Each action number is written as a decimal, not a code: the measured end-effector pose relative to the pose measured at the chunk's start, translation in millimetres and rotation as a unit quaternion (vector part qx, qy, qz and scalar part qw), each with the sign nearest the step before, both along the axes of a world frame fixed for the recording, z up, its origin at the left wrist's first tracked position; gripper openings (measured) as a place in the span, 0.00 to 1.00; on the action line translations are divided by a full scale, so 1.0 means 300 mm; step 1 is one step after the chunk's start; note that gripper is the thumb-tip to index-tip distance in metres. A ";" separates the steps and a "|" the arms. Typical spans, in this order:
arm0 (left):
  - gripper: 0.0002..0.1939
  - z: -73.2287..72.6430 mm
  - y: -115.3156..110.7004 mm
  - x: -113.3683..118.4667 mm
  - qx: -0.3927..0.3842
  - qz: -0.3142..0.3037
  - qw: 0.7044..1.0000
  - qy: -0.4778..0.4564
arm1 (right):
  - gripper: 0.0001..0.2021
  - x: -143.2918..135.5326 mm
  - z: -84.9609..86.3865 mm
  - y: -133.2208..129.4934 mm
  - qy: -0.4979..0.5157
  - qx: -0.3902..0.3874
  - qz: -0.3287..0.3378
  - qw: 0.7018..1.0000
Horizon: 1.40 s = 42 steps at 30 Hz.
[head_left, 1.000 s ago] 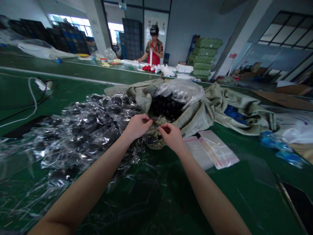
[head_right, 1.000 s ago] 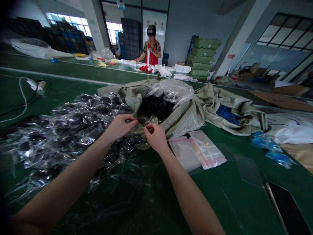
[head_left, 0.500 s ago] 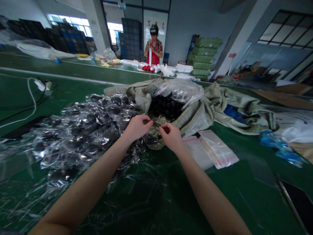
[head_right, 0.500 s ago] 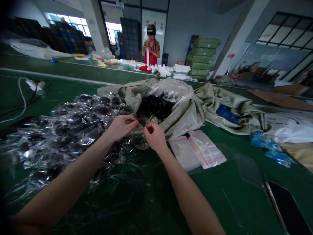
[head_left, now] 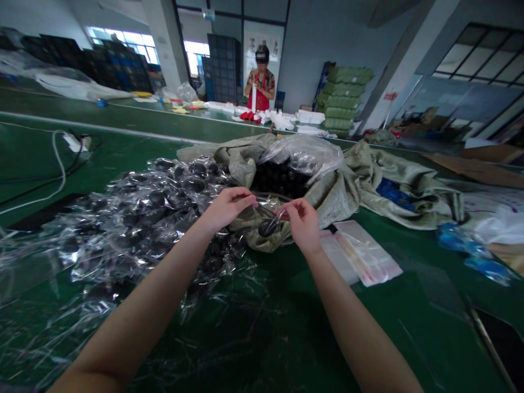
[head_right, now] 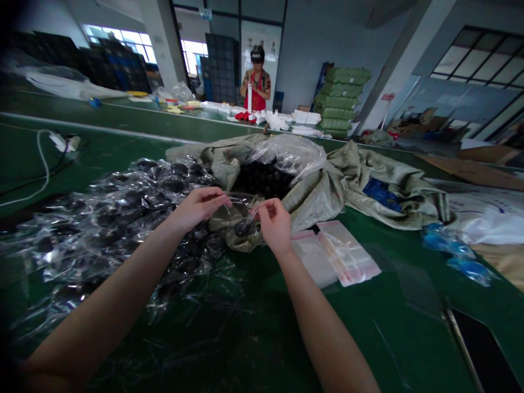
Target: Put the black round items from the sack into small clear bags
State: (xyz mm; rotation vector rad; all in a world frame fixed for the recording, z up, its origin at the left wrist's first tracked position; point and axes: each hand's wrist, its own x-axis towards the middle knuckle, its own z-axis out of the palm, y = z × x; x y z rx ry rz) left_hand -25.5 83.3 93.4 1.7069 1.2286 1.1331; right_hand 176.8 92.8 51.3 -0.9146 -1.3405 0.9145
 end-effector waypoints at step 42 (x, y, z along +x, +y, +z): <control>0.08 -0.070 -0.013 0.130 0.016 0.023 0.990 -0.135 | 0.11 0.102 0.123 0.002 0.011 -0.001 -0.039 0.999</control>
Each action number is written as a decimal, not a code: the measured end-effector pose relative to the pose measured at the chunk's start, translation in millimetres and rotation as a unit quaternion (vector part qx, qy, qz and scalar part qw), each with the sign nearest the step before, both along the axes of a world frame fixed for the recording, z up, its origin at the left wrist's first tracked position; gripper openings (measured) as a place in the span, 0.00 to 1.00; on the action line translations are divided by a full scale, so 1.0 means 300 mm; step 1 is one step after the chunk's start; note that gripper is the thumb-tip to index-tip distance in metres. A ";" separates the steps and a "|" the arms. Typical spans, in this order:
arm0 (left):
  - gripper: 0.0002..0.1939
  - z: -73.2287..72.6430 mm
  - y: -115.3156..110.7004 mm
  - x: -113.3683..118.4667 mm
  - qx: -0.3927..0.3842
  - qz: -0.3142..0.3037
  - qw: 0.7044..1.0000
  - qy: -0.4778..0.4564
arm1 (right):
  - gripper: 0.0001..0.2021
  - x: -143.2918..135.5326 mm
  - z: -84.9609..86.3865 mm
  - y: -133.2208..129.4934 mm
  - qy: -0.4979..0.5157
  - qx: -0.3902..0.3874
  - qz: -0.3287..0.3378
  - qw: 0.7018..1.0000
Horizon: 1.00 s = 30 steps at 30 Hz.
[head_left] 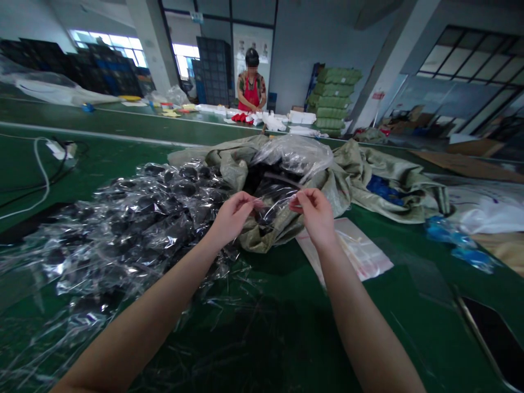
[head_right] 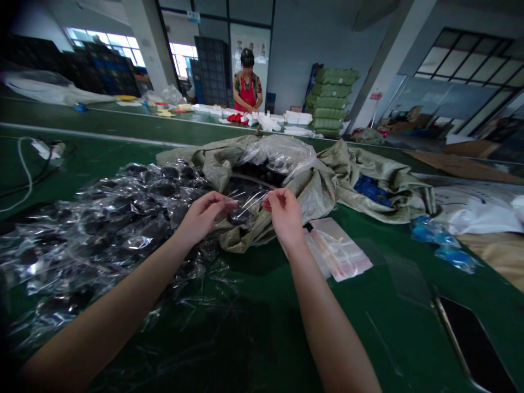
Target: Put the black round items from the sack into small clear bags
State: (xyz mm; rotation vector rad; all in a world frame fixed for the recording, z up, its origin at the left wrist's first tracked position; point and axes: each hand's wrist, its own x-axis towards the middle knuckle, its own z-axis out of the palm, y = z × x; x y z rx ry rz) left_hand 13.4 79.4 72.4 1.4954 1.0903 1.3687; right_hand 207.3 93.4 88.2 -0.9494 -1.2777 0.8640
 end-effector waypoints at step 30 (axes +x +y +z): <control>0.04 -0.008 0.034 -0.008 -0.061 0.134 0.979 -0.143 | 0.05 -0.127 -0.081 -0.036 -0.027 -0.076 0.039 0.996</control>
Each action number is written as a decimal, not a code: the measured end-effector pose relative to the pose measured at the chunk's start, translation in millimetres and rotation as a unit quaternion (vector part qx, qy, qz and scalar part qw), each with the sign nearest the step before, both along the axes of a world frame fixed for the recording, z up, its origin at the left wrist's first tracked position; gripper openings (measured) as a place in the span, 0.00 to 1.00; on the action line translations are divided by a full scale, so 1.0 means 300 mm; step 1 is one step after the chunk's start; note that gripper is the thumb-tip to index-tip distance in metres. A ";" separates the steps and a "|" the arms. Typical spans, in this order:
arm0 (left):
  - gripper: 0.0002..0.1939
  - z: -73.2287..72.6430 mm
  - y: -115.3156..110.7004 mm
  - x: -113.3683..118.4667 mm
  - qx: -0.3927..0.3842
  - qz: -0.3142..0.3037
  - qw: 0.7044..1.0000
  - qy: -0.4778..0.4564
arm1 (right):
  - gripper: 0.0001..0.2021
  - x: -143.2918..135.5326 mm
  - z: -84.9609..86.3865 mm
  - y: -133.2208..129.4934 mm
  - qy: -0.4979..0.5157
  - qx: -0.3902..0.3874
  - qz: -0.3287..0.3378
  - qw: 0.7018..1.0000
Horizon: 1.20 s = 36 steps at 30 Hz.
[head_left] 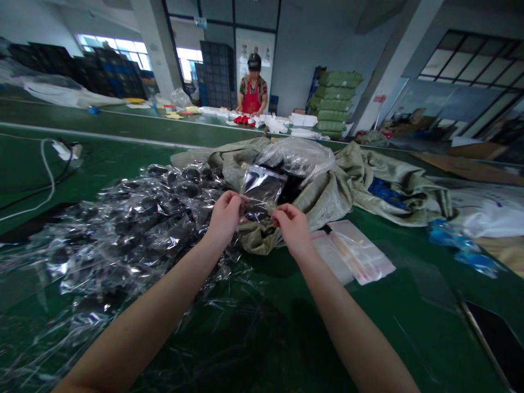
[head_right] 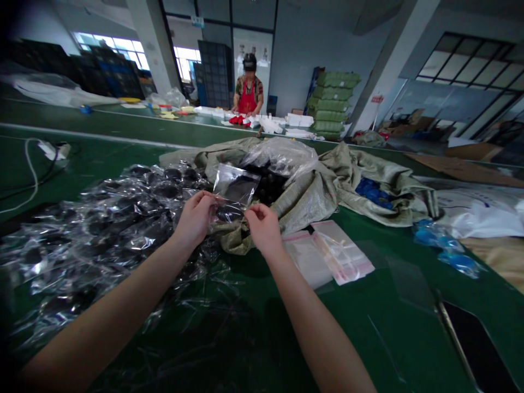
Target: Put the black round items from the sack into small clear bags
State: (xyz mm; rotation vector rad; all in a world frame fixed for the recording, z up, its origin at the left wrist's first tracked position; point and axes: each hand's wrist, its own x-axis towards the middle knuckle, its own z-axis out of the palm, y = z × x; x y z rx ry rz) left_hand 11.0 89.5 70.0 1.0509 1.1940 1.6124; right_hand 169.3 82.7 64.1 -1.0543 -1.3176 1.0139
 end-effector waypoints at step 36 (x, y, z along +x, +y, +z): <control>0.03 -0.020 -0.013 0.002 0.085 0.052 0.978 0.183 | 0.16 0.032 0.014 0.014 0.021 0.021 -0.109 0.994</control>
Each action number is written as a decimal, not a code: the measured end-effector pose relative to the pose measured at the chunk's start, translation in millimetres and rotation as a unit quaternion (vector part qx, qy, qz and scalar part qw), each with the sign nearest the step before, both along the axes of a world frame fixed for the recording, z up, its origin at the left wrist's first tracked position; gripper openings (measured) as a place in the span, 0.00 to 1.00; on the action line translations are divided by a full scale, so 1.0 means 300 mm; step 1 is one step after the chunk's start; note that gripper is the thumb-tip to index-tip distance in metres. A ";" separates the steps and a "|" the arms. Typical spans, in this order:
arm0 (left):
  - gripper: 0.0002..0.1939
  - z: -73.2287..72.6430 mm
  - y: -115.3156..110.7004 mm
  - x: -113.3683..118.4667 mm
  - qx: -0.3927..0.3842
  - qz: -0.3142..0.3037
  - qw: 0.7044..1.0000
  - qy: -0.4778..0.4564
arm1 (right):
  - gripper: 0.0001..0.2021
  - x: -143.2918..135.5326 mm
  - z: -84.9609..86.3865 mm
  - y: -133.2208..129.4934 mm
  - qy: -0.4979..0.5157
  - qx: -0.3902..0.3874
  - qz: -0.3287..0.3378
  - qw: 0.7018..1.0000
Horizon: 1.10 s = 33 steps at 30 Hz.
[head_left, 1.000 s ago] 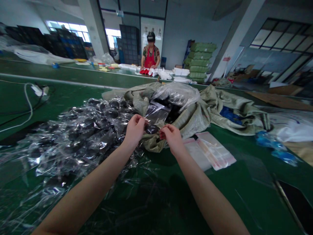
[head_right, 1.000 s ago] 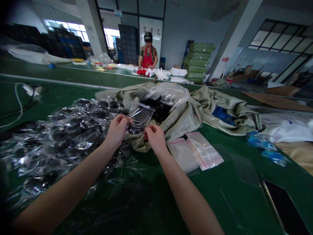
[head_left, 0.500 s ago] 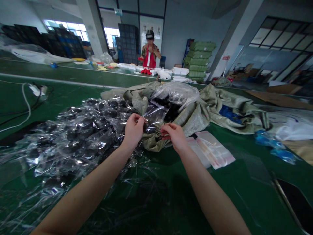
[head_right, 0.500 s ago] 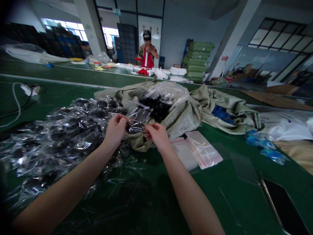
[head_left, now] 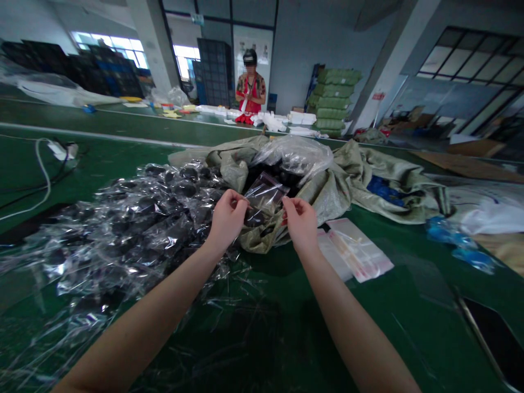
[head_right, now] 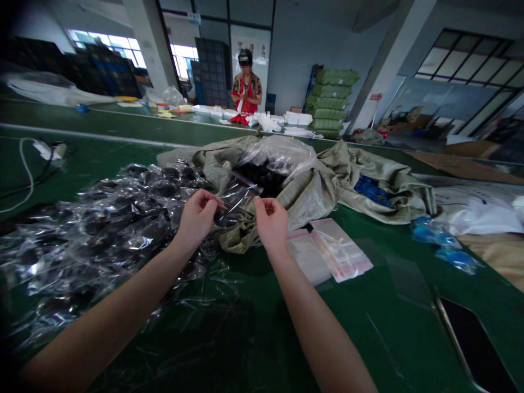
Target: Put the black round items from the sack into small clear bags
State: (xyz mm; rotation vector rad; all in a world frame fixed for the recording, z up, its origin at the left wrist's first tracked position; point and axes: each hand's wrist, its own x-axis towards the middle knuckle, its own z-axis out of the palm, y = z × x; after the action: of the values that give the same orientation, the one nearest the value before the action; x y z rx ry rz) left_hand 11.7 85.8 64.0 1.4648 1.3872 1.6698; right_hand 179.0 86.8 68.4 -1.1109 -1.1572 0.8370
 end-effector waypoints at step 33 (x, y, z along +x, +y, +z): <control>0.03 0.013 0.020 -0.041 0.027 0.034 0.998 0.045 | 0.12 0.073 0.024 0.034 -0.038 -0.027 0.109 0.993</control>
State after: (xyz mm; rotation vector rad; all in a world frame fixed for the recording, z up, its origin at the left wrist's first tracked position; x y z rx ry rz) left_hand -0.5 91.6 67.9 1.5560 1.4670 1.7137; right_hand 201.0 96.9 75.6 -1.0813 -1.3421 1.0065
